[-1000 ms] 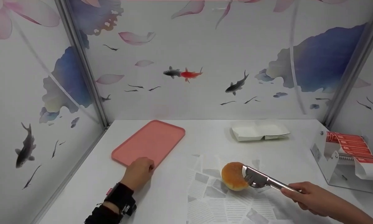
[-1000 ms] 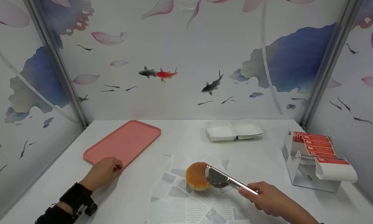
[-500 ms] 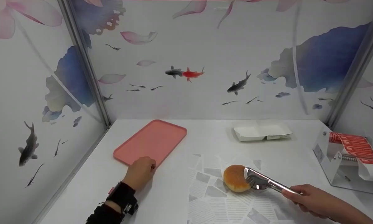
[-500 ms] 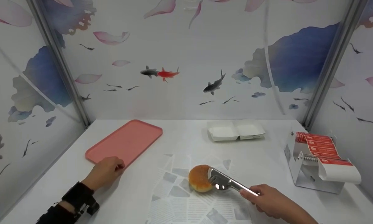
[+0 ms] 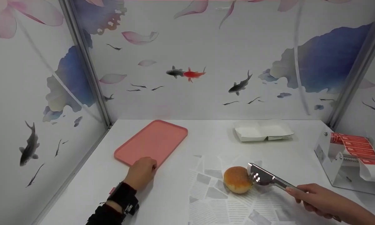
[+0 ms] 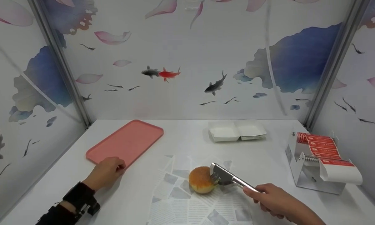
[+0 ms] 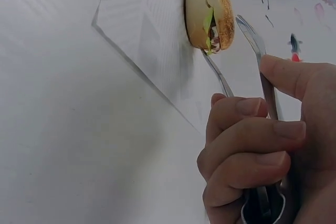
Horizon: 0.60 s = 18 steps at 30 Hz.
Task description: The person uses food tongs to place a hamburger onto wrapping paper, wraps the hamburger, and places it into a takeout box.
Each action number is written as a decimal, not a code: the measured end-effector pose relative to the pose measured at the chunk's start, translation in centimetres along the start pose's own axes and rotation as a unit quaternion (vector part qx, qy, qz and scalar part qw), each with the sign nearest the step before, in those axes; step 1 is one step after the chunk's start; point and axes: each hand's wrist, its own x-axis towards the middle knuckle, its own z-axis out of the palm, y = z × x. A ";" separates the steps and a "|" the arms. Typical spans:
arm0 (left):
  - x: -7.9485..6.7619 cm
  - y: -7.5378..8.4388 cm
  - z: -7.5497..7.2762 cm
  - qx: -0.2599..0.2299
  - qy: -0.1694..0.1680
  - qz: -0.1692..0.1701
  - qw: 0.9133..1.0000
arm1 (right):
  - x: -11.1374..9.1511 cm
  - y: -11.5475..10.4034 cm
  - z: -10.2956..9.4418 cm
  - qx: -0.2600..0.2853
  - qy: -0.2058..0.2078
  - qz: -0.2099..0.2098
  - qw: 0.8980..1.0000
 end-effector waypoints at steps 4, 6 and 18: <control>0.0 0.0 0.0 0.000 -0.007 -0.009 1.000 | -0.4 -0.2 -0.6 -0.003 0.009 -0.006 1.000; 0.0 0.1 0.0 0.003 -0.012 -0.012 1.000 | -0.6 -0.5 -0.9 -0.003 0.020 -0.007 1.000; -0.4 4.5 -1.3 0.049 0.023 0.051 0.997 | 0.5 -4.6 1.3 0.064 0.143 -0.084 0.984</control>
